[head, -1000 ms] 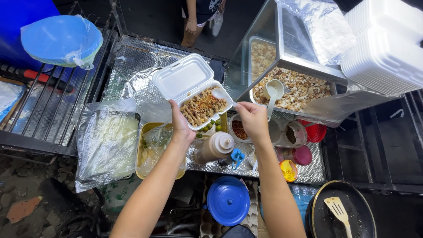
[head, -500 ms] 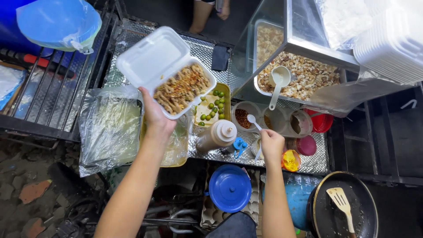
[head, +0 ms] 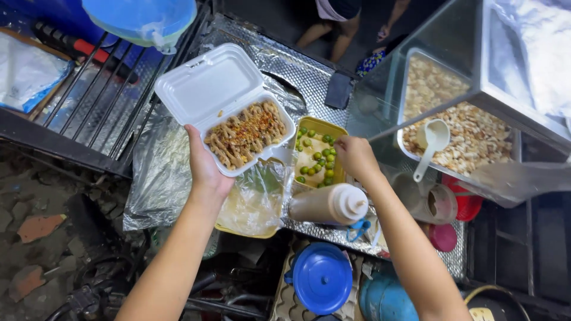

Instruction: Preparing and packaging street food into a container and then a plastic bag

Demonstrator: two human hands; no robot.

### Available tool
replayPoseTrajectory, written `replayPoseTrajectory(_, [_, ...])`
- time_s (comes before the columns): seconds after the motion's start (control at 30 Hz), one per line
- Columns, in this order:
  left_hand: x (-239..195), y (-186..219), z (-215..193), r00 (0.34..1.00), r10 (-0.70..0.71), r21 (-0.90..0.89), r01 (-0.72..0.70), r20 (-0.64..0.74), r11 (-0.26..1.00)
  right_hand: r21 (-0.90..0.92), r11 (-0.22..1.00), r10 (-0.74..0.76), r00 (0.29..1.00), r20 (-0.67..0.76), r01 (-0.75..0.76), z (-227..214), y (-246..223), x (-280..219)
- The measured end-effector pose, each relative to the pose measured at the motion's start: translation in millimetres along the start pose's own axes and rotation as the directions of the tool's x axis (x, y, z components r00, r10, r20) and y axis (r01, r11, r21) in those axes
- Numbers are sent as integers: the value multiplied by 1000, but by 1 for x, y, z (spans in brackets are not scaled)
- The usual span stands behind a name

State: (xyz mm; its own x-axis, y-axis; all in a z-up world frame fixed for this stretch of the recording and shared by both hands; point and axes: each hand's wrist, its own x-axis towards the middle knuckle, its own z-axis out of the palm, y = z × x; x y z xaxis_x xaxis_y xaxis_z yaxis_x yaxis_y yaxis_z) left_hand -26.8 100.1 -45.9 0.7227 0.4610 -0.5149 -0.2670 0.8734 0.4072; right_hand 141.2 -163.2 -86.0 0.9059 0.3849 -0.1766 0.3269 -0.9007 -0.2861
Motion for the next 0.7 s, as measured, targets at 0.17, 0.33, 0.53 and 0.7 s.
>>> replayPoseTrajectory(0.17, [11, 3, -11, 1000, -28, 29, 29, -13, 999, -454, 873, -146, 984, 105, 179, 59, 22, 84])
replayPoseTrajectory(0.33, [17, 3, -19, 999, -50, 8, 50, 12, 999, -648, 742, -39, 976, 215, 172, 100, 37, 122])
replayPoseTrajectory(0.53, [18, 5, -25, 998, -51, 96, 46, 47, 994, -626, 758, -64, 975, 212, 186, 117, 54, 124])
replayPoseTrajectory(0.7, [12, 2, -19, 997, -46, 112, 40, 57, 993, -352, 932, -48, 991, 123, 88, 6, -39, 50])
